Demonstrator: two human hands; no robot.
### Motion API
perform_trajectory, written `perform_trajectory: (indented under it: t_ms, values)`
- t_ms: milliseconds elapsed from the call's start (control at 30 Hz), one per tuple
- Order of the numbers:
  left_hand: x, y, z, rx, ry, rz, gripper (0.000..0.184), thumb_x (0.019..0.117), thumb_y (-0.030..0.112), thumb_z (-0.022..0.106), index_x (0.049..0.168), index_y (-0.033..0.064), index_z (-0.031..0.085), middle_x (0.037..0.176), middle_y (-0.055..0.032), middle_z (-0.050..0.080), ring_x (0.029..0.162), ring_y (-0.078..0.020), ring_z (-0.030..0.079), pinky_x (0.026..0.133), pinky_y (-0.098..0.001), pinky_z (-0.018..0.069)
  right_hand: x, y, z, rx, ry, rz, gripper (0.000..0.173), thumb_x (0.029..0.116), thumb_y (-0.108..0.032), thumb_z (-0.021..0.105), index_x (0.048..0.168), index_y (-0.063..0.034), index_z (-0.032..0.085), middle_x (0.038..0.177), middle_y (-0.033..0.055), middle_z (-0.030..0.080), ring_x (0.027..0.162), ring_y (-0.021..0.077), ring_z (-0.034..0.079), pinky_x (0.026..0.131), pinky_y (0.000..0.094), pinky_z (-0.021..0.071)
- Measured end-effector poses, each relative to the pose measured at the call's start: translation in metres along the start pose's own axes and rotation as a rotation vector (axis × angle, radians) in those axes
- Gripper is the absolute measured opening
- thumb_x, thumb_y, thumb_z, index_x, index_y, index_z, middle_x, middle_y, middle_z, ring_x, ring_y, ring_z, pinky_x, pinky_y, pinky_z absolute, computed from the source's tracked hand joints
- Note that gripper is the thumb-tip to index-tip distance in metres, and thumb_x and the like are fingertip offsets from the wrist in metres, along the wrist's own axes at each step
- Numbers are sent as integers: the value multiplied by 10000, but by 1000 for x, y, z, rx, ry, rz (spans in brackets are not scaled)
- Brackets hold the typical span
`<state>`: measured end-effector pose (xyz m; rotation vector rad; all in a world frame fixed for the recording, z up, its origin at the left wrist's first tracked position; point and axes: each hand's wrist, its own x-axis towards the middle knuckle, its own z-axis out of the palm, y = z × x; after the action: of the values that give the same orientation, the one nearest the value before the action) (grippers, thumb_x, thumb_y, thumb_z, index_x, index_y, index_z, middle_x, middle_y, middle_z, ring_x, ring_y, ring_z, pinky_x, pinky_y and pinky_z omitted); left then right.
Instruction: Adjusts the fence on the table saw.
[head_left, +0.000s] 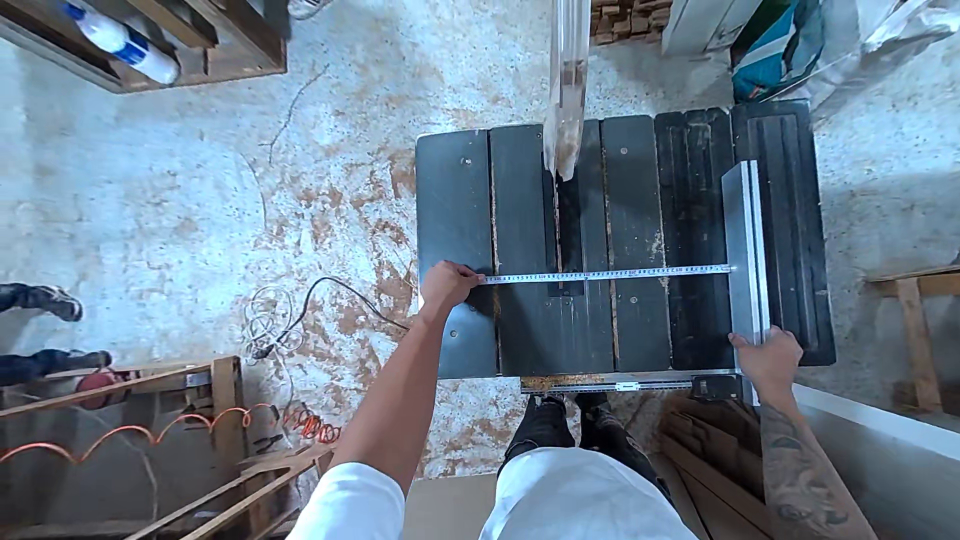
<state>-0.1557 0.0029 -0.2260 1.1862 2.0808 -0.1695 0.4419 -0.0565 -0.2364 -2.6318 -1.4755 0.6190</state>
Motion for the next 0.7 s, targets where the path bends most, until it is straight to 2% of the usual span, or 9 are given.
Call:
perform_trajectory:
  t_ms: [167, 600, 700]
  values:
    - [-1, -2, 1, -10, -10, -8, 351, 920, 555, 696, 1016, 232, 795, 1072, -136, 749, 1072, -401, 681, 866, -726, 492, -3, -5, 1, -38, -7, 2, 456, 889, -325, 795, 1066, 67, 644, 1182, 326, 609, 1130, 516, 592, 906, 705, 483]
    - [5, -2, -3, 42, -27, -12, 339, 913, 557, 704, 1017, 248, 796, 1079, -140, 748, 1072, -411, 678, 851, -730, 488, -1, -3, -1, -64, -29, -61, 448, 874, -323, 816, 999, 75, 653, 1165, 319, 614, 1114, 500, 601, 915, 686, 489]
    - [3, -3, -4, 32, -28, 20, 342, 926, 528, 699, 1041, 221, 794, 1097, -180, 738, 1090, -448, 664, 869, -760, 472, -2, -4, -4, -48, -59, -63, 496, 874, -321, 810, 1074, 102, 646, 1211, 341, 596, 1143, 525, 587, 925, 706, 485]
